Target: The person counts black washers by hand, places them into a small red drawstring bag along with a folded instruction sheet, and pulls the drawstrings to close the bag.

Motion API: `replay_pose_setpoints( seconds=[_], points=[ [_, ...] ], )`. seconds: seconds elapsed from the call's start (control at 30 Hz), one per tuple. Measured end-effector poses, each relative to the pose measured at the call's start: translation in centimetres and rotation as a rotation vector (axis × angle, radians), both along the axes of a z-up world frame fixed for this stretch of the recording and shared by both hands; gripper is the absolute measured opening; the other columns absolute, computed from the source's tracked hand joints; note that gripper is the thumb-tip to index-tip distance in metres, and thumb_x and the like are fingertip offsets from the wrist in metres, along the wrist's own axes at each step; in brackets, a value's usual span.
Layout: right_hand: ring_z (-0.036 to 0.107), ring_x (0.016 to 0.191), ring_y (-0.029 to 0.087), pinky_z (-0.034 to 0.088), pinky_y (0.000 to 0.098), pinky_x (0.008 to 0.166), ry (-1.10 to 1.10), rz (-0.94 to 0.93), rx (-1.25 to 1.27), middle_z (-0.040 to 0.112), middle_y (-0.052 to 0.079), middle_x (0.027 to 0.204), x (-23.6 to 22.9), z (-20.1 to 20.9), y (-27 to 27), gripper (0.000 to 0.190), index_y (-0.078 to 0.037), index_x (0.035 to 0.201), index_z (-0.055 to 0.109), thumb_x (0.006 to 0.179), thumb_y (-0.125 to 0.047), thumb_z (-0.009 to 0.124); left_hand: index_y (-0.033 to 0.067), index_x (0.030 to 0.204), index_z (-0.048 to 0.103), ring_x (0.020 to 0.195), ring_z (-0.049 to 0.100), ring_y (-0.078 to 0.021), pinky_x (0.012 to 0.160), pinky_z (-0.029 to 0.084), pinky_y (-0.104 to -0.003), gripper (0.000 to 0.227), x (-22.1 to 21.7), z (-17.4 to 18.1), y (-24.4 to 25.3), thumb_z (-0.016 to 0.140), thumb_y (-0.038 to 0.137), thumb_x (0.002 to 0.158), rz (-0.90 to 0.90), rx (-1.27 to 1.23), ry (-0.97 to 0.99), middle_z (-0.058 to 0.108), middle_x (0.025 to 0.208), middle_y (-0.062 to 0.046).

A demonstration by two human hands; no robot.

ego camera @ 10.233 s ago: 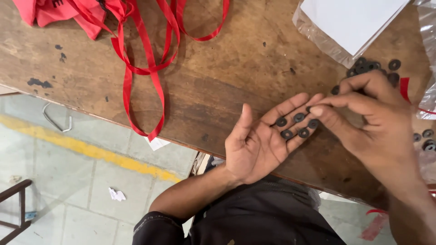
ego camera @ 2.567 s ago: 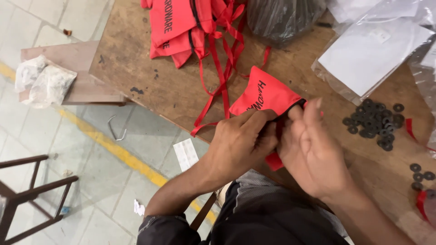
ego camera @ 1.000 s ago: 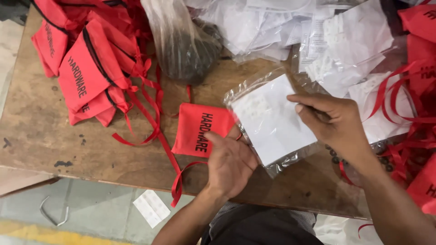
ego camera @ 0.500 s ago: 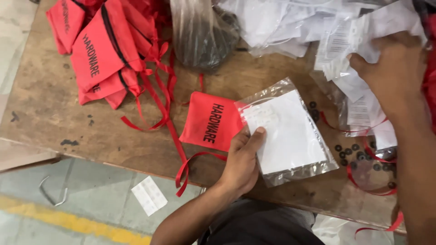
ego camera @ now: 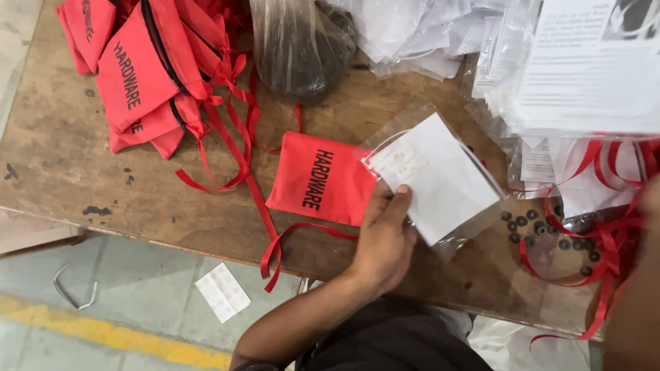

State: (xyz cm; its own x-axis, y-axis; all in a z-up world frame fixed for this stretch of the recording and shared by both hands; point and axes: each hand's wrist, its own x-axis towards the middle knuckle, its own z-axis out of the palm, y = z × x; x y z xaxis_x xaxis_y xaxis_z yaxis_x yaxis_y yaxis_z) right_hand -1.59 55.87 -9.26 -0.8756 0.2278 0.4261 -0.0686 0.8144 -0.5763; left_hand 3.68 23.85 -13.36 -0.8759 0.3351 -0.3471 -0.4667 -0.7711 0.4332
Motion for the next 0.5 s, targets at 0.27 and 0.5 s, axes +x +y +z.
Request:
replay_pose_setpoints(
  seconds=[0.27, 0.5],
  points=[
    [0.051, 0.059, 0.002, 0.035, 0.0171, 0.048, -0.022, -0.052, -0.519, 0.068, 0.002, 0.092, 8.0, 1.9, -18.4, 0.019, 0.003, 0.119, 0.067, 0.101, 0.005, 0.062, 0.0120, 0.148, 0.038, 0.132, 0.050, -0.0151, 0.115, 0.043, -0.036, 0.037, 2.1, 1.1, 2.2, 0.040, 0.023, 0.114, 0.116, 0.135, 0.047, 0.051, 0.144, -0.003],
    [0.044, 0.064, -0.004, 0.034, 0.0152, 0.063, 0.014, 0.058, -0.610, 0.057, -0.006, 0.085, 12.2, 1.7, -18.9, 0.021, 0.004, 0.124, 0.072, 0.102, 0.005, 0.069, 0.0103, 0.156, 0.032, 0.134, 0.051, -0.0183, 0.114, 0.043, -0.038, 0.047, 3.4, 2.9, 1.6, 0.039, 0.028, 0.113, 0.108, 0.170, 0.099, 0.048, 0.148, -0.008]
  ],
)
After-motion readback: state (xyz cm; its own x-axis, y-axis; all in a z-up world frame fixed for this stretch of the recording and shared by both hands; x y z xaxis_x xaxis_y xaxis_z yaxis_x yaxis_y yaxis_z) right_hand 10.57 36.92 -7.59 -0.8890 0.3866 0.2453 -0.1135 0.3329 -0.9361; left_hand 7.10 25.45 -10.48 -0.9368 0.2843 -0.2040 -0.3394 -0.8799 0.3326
